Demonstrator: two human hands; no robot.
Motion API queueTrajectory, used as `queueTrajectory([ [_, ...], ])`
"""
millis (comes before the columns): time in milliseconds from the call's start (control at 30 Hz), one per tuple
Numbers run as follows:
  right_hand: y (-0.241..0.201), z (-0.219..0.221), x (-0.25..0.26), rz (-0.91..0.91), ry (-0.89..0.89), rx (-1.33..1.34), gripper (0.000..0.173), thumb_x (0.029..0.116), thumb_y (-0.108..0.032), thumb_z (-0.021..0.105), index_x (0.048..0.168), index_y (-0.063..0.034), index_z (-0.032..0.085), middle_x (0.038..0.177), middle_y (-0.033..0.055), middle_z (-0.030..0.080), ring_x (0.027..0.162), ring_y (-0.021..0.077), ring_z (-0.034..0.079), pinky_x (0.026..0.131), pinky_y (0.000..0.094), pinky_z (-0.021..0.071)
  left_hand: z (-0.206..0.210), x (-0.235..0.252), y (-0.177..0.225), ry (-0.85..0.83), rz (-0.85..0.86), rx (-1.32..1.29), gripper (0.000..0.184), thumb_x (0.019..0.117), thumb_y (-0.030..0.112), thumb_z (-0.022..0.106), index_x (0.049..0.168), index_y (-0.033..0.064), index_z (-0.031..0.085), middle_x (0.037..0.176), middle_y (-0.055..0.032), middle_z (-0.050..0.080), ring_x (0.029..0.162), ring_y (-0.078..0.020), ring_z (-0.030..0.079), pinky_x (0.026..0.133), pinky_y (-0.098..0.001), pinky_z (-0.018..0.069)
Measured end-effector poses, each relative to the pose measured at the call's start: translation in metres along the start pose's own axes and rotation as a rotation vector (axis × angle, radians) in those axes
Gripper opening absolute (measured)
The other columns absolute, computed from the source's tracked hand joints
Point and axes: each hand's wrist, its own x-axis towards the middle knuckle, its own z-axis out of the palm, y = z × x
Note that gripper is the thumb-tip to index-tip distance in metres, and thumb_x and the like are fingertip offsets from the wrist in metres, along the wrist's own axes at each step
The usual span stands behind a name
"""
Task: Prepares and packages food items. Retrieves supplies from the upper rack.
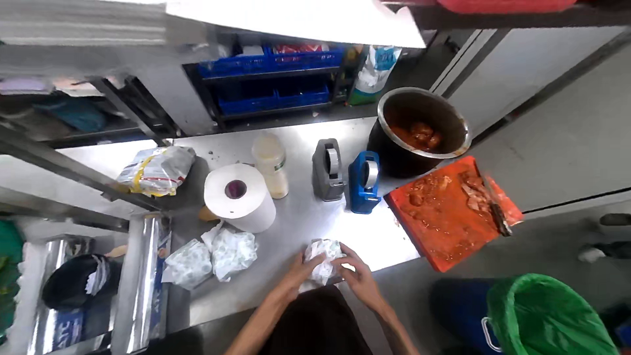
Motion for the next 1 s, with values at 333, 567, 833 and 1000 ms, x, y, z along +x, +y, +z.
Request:
queueTrajectory([
  [333, -0.031, -0.101, 0.162, 0.29, 0.369, -0.317, 0.036, 0.1021, -0.03, 0.063, 0.11, 0.0038, 0.072, 0.112, 0.0264, 0.069, 0.108, 0.0409, 0.065, 0.096, 0.0611, 0.0482, 0.068, 0.058, 0.035, -0.181, -0.098, -0.099, 0.066, 0.0997, 0.029, 0.067, 0.155, 0.0116, 0.034, 0.142, -0.0194, 0.055, 0.124, -0.0317, 0.059, 0.099, -0.0493, 0.0537],
  [567, -0.028, -0.046, 0.007, 0.257, 0.267, -0.035, 0.022, 0.1027, -0.015, 0.056, 0.108, 0.0028, 0.067, 0.088, 0.0089, 0.073, 0.077, 0.0173, 0.073, 0.071, 0.0358, 0.0629, 0.108, 0.07, 0.068, -0.187, -0.15, -0.151, 0.051, 0.1013, 0.03, 0.061, 0.142, 0.0025, 0.048, 0.129, -0.0175, 0.061, 0.112, -0.0264, 0.064, 0.094, -0.0429, 0.0559],
  [833, -0.023, -0.067, 0.015, 0.36, 0.152, -0.694, 0.043, 0.1022, -0.046, 0.057, 0.108, -0.0065, 0.073, 0.09, 0.0134, 0.073, 0.087, 0.0309, 0.072, 0.082, 0.0521, 0.0565, 0.101, 0.072, 0.076, -0.16, -0.254, -0.253, 0.047, 0.0975, 0.032, 0.062, 0.138, 0.0098, 0.053, 0.13, -0.0181, 0.061, 0.115, -0.033, 0.062, 0.094, -0.0537, 0.0534],
  [1000, -0.015, -0.107, 0.002, 0.354, 0.374, -0.574, 0.031, 0.103, -0.03, 0.059, 0.112, -0.0039, 0.074, 0.098, 0.0183, 0.074, 0.093, 0.0363, 0.071, 0.084, 0.0607, 0.0544, 0.112, 0.045, 0.075, -0.195, -0.161, -0.186, 0.055, 0.1035, 0.025, 0.059, 0.151, 0.0075, 0.038, 0.138, -0.0237, 0.057, 0.117, -0.0393, 0.065, 0.093, -0.0542, 0.0591],
])
